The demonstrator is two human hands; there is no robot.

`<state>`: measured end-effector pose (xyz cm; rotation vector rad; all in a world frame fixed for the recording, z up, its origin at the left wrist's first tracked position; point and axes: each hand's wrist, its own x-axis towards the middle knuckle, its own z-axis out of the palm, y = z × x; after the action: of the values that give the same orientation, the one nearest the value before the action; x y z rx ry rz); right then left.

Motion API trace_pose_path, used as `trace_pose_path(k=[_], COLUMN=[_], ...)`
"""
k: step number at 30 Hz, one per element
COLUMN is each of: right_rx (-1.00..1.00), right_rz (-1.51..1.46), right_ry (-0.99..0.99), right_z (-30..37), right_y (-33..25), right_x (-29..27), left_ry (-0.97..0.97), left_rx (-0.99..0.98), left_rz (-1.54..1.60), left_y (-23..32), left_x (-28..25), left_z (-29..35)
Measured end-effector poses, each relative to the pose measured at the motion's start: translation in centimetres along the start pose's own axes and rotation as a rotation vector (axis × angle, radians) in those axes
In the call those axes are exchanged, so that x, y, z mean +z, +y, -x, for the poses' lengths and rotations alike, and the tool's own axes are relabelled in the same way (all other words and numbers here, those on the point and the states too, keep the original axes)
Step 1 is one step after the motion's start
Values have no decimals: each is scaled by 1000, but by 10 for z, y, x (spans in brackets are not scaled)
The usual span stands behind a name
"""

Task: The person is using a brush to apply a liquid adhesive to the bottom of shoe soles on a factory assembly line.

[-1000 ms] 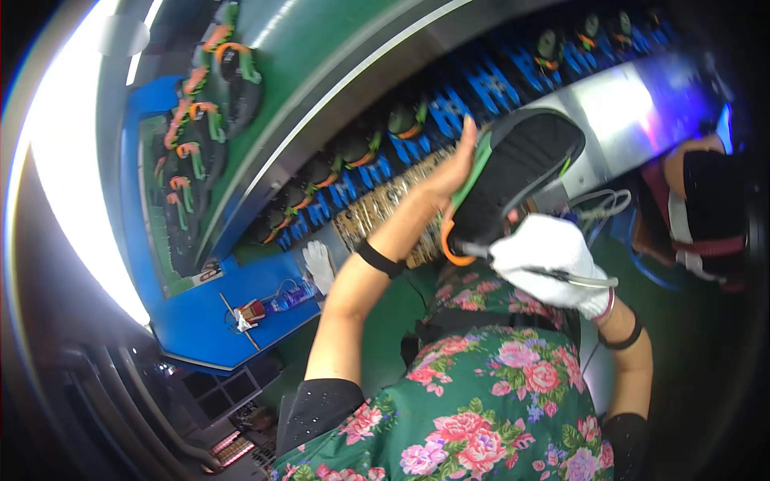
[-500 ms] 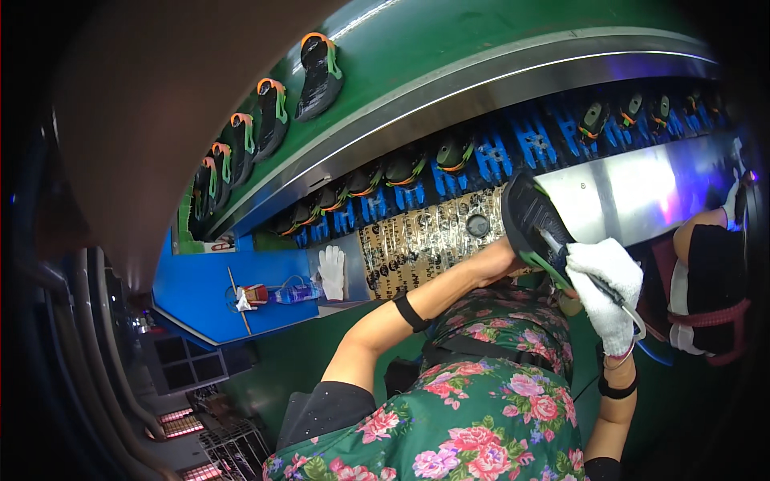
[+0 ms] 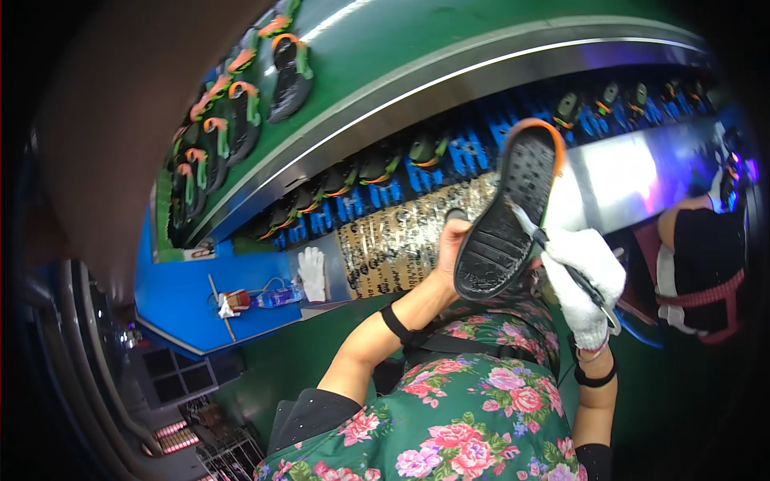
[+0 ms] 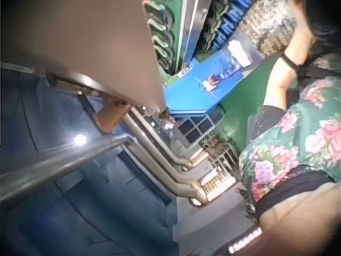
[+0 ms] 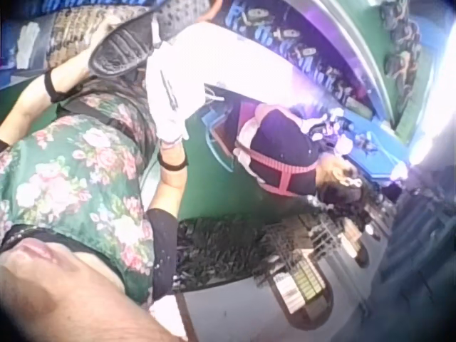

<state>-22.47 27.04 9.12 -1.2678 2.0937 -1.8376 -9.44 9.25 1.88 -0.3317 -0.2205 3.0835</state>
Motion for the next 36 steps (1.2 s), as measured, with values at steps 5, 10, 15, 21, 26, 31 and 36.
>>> trace_pose_path(k=[5, 10, 15, 21, 26, 31, 36], right_rx=[-174, -255, -221, -245, -217, -144, -184], right_rz=[90, 256, 296, 217, 228, 114, 102], right_ry=[38, 2, -60, -158, -91, -24, 20], right_z=[-17, -31, -29, -16, -27, -29, -36], right_y=[-7, -16, -16, -9, -8, -7, -7], right_x=[2, -2, -3, -3, -7, 1, -2], left_ry=[124, 326, 181, 34, 360, 358, 141], left_rx=[50, 72, 47, -3, 111, 132, 142], left_rz=[-86, -326, -215, -72, -438, -544, -495], left_y=[-17, -23, -35, -33, -33, -28, -19], left_x=[0, -3, -15, -19, -4, 3, 6], left_z=[-8, -9, -9, -14, -22, -29, -40])
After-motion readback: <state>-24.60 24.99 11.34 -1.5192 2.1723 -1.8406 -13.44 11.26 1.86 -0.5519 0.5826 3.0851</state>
